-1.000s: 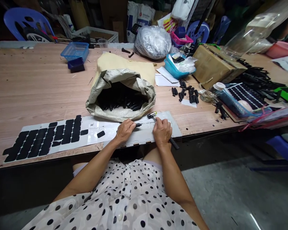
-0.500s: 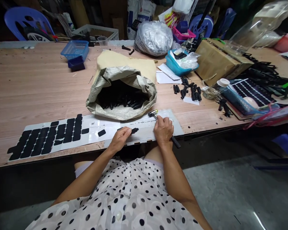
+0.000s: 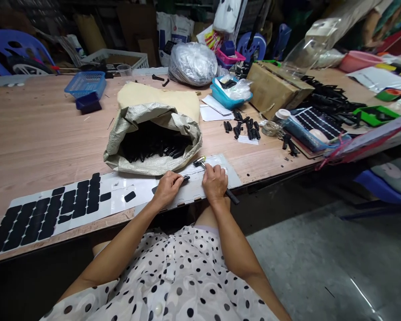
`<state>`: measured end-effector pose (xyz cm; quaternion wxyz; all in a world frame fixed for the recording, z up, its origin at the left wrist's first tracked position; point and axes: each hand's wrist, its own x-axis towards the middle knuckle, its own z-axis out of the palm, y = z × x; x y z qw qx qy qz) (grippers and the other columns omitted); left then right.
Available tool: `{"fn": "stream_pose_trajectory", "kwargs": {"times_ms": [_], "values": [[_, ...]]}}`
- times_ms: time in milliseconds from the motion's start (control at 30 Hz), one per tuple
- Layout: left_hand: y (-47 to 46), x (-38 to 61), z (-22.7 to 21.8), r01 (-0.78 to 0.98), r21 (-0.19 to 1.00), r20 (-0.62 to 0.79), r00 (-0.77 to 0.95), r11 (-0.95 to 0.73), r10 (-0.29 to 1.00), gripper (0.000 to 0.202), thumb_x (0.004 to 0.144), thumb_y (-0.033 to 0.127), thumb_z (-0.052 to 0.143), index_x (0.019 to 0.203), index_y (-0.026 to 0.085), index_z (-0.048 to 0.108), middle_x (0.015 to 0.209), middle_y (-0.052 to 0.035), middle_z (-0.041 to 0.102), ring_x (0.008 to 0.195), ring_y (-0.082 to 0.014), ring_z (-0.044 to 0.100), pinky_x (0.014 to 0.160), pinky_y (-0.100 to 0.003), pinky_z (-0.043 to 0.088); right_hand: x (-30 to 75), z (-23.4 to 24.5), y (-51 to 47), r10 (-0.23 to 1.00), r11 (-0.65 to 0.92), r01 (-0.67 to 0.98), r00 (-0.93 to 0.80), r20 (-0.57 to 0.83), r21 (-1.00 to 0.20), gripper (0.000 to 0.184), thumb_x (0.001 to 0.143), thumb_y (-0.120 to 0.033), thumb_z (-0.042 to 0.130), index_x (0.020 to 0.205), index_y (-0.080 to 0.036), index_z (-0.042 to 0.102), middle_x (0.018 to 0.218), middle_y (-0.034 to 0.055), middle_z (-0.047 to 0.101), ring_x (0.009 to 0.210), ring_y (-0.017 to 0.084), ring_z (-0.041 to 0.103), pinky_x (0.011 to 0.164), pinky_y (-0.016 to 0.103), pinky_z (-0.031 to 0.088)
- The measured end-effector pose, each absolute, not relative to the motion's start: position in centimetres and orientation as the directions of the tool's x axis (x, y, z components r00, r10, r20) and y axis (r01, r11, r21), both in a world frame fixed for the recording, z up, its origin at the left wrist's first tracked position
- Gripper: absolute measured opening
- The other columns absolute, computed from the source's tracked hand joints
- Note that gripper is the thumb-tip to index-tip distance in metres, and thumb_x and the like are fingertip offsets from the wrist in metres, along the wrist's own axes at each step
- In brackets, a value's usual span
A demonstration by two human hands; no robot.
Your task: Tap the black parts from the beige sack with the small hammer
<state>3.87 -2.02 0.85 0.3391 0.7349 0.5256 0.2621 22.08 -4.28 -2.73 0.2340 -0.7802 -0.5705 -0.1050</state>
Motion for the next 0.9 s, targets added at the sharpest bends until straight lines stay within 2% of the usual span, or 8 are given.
{"fn": "stream_pose_trajectory", "kwargs": {"times_ms": [167, 367, 567, 700, 800, 900], "values": [[-1.5, 4.0, -0.1, 0.674, 0.696, 0.073, 0.275, -0.246, 0.959, 0.016, 0.092, 0.026, 0.061, 0.097, 0.023, 0.076, 0.095, -0.0045, 0.064, 0.092, -0.0203, 0.063, 0.083, -0.032, 0.051, 21.6, -2.5, -4.3, 0.848, -0.26, 0.935, 0.341, 0.405, -0.243, 0.03, 0.096, -0.021, 0.05, 0.117, -0.024, 0.072, 0.093, 0.0099, 0.059, 0.089, 0.024, 0.047, 0.069, 0.033, 0.03], [-1.6, 3.7, -0.1, 0.712, 0.641, 0.11, 0.284, -0.286, 0.952, 0.015, 0.092, 0.026, 0.062, 0.095, 0.025, 0.077, 0.095, -0.0058, 0.068, 0.1, -0.0243, 0.06, 0.092, -0.036, 0.048, 21.8, -2.2, -4.1, 0.863, -0.247, 0.926, 0.345, 0.369, -0.287, 0.031, 0.094, -0.02, 0.05, 0.116, -0.023, 0.072, 0.095, 0.0106, 0.062, 0.088, 0.024, 0.049, 0.07, 0.033, 0.033], [-0.9, 3.5, -0.5, 0.631, 0.731, 0.075, 0.302, -0.258, 0.95, 0.019, 0.091, 0.024, 0.061, 0.093, 0.025, 0.08, 0.089, -0.0036, 0.065, 0.093, -0.0208, 0.062, 0.091, -0.035, 0.051, 22.8, -1.4, -5.3, 0.862, -0.151, 0.857, 0.358, 0.36, -0.492, 0.034, 0.094, -0.023, 0.047, 0.116, -0.022, 0.072, 0.094, 0.0098, 0.066, 0.089, 0.025, 0.058, 0.078, 0.035, 0.046], [-0.4, 3.3, -0.2, 0.593, 0.773, 0.031, 0.321, -0.226, 0.946, 0.02, 0.089, 0.023, 0.062, 0.093, 0.025, 0.081, 0.088, -0.0033, 0.066, 0.088, -0.0195, 0.064, 0.088, -0.034, 0.053, 22.5, -0.6, -6.9, 0.883, -0.004, 0.768, 0.303, 0.359, -0.64, 0.037, 0.096, -0.028, 0.042, 0.119, -0.023, 0.071, 0.107, 0.0096, 0.072, 0.099, 0.024, 0.065, 0.088, 0.037, 0.053], [-0.2, 3.3, 0.1, 0.58, 0.791, -0.004, 0.324, -0.195, 0.946, 0.019, 0.088, 0.023, 0.064, 0.091, 0.025, 0.082, 0.088, -0.0035, 0.068, 0.086, -0.0193, 0.065, 0.088, -0.033, 0.053, 21.8, 0.1, -7.7, 0.895, 0.038, 0.738, 0.274, 0.351, -0.674, 0.038, 0.096, -0.027, 0.042, 0.12, -0.022, 0.071, 0.115, 0.0099, 0.074, 0.108, 0.023, 0.067, 0.094, 0.037, 0.054], [-0.3, 3.4, 0.2, 0.561, 0.812, -0.026, 0.307, -0.159, 0.951, 0.016, 0.086, 0.022, 0.067, 0.09, 0.024, 0.083, 0.089, -0.0036, 0.07, 0.085, -0.0189, 0.066, 0.087, -0.033, 0.053, 21.0, 0.9, -8.3, 0.903, 0.043, 0.762, 0.248, 0.351, -0.646, 0.038, 0.096, -0.025, 0.043, 0.121, -0.024, 0.071, 0.113, 0.0085, 0.074, 0.105, 0.022, 0.068, 0.092, 0.035, 0.055]]}}
